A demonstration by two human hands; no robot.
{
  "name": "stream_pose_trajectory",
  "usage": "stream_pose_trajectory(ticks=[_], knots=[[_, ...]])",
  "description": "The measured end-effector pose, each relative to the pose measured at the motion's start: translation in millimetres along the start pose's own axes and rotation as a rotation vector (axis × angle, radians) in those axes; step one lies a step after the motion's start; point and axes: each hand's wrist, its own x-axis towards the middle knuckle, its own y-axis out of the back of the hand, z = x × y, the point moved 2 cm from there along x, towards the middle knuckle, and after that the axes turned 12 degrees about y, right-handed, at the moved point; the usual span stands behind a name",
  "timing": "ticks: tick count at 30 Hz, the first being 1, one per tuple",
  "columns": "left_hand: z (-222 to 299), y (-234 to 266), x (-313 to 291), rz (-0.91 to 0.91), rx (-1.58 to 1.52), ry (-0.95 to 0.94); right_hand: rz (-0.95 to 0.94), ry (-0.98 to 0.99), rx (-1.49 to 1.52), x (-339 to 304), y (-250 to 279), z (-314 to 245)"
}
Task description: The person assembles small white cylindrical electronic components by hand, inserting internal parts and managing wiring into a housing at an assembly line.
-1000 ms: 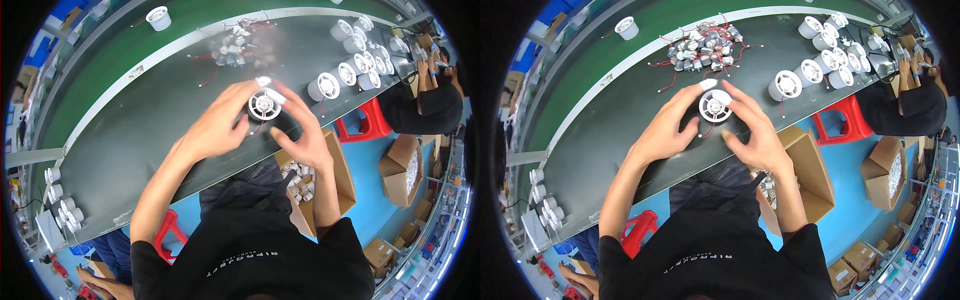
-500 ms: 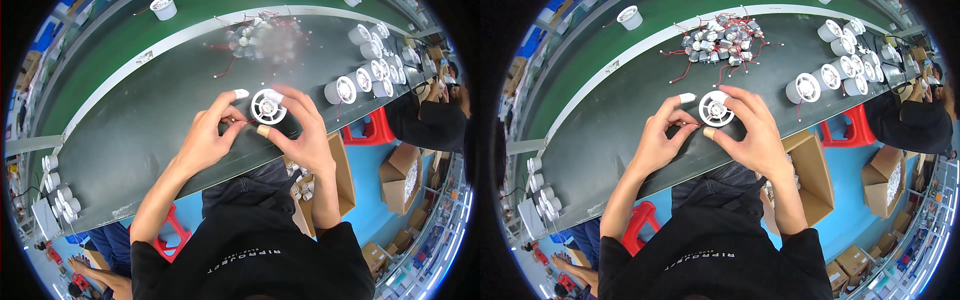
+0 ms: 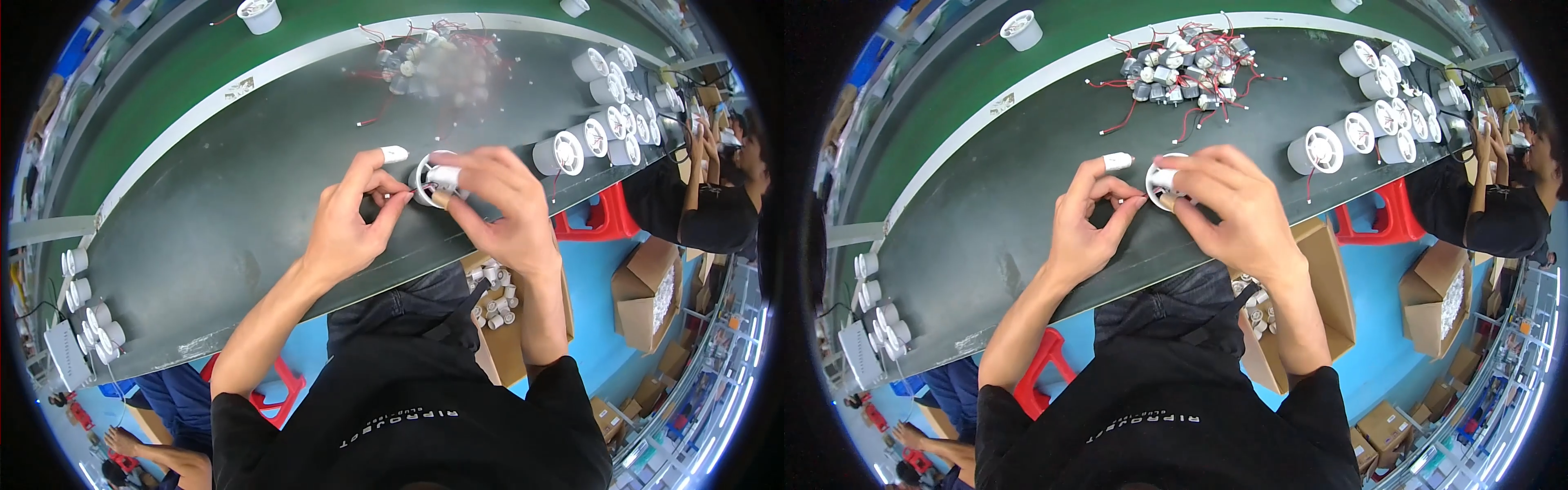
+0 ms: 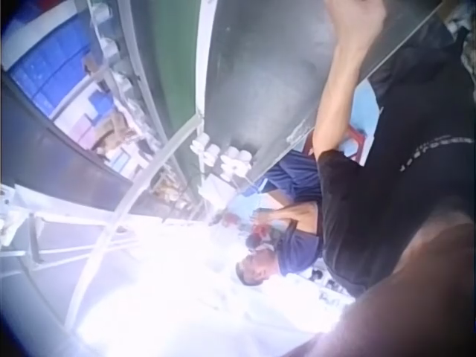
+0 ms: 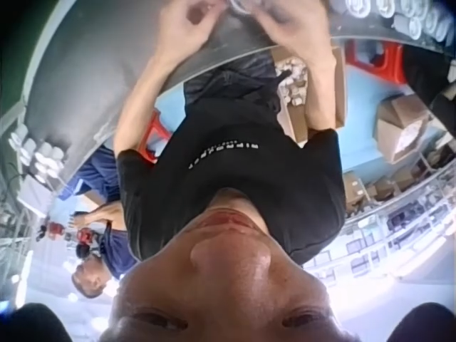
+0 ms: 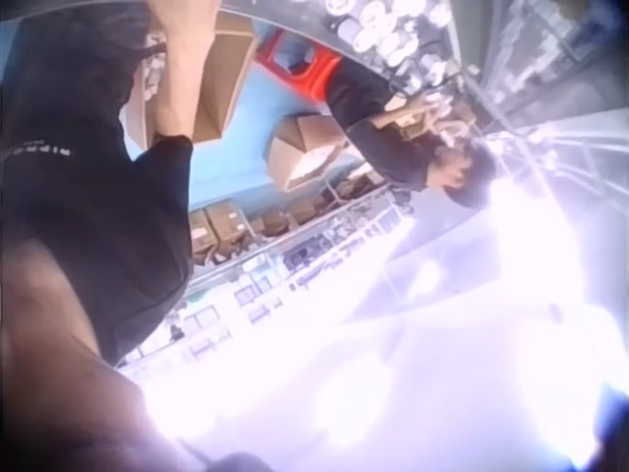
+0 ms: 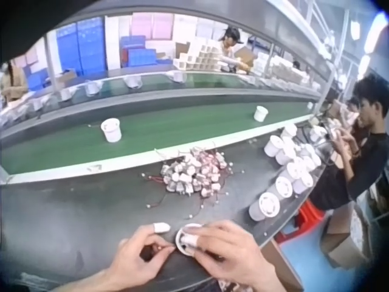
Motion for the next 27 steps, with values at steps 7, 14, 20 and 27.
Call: stream_pose_trajectory(ticks=[7,14,20,27], knots=[[-4,1,1,-0.008,0.047,-0.074,-0.032,0.06,-0.053,-1,-14,2],[2,-13,2,-0.134,0.068,-0.067,-0.088,0.029,0.018,-3,-24,-7],[2,-7,4,-0.062,0.048,-0.089,0.238,-0.531,0.055,-24,-21,3],[4,-7,3,-0.063,0.01,-0.106,0.148,-0.241,0.116,-6,-25,-10]])
